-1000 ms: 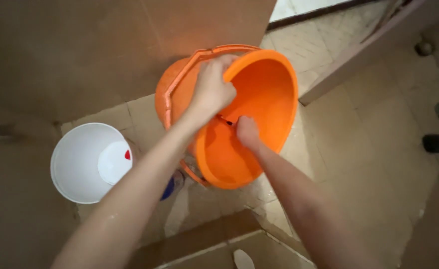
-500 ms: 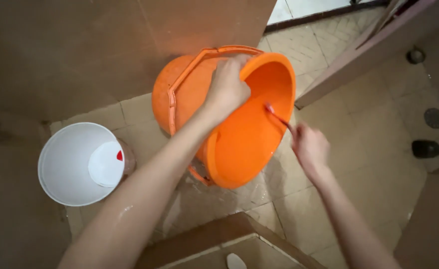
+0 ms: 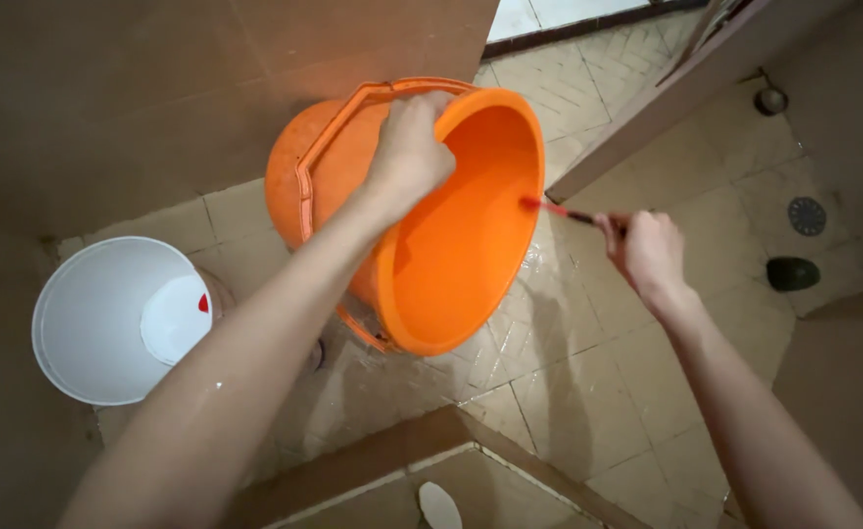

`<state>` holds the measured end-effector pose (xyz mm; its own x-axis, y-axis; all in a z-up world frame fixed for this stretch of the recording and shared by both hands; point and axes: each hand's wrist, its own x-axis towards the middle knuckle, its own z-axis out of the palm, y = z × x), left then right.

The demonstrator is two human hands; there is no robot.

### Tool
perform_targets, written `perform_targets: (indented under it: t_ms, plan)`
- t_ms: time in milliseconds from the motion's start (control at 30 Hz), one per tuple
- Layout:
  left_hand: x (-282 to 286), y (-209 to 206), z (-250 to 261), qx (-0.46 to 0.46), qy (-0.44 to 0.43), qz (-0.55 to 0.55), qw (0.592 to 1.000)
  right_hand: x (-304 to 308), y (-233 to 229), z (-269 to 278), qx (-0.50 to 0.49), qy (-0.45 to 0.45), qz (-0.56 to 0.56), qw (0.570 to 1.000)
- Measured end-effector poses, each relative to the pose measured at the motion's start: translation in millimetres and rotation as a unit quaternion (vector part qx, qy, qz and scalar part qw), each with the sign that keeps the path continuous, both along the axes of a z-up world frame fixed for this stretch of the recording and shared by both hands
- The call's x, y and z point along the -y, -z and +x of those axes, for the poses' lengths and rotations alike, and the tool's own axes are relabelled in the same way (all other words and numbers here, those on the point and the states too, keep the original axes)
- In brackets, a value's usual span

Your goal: Cleaning a bucket and small container with a brush and liquid cleaner.

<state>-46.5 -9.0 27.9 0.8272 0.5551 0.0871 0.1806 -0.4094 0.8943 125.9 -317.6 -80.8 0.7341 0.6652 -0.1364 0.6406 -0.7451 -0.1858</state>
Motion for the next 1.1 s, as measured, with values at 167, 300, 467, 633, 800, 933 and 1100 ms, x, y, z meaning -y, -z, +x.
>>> perform_targets:
  t_ms: [167, 300, 467, 633, 800, 933, 1100]
  plan:
    - [0, 12, 10, 0.014, -0.026, 0.054, 0.998, 28, 91, -19, -0.282, 0.093, -0.013, 0.955]
    - [-1, 9, 5, -0.009, -0.022, 0.066, 0.998, 33, 109, -62, -0.415, 0.05, -0.032, 0.908]
    - [-7, 19, 0, 0.058, -0.001, 0.113, 0.992, 7, 25, -22, -0.179, 0.068, 0.028, 0.981]
    - [-1, 11, 9, 0.0, -0.005, 0.065, 0.998, -18, -5, -15, 0.109, -0.031, 0.036, 0.993]
    - [0, 10, 10, -0.02, -0.007, 0.079, 0.997, 6, 52, -16, -0.231, 0.078, 0.01, 0.97]
    - [8, 12, 20, -0.013, 0.005, 0.056, 0.998, -16, 29, -10, 0.014, -0.017, 0.014, 1.0]
    - [8, 21, 28, 0.007, -0.009, 0.092, 0.996, -21, 47, -3, -0.07, -0.003, -0.014, 0.997]
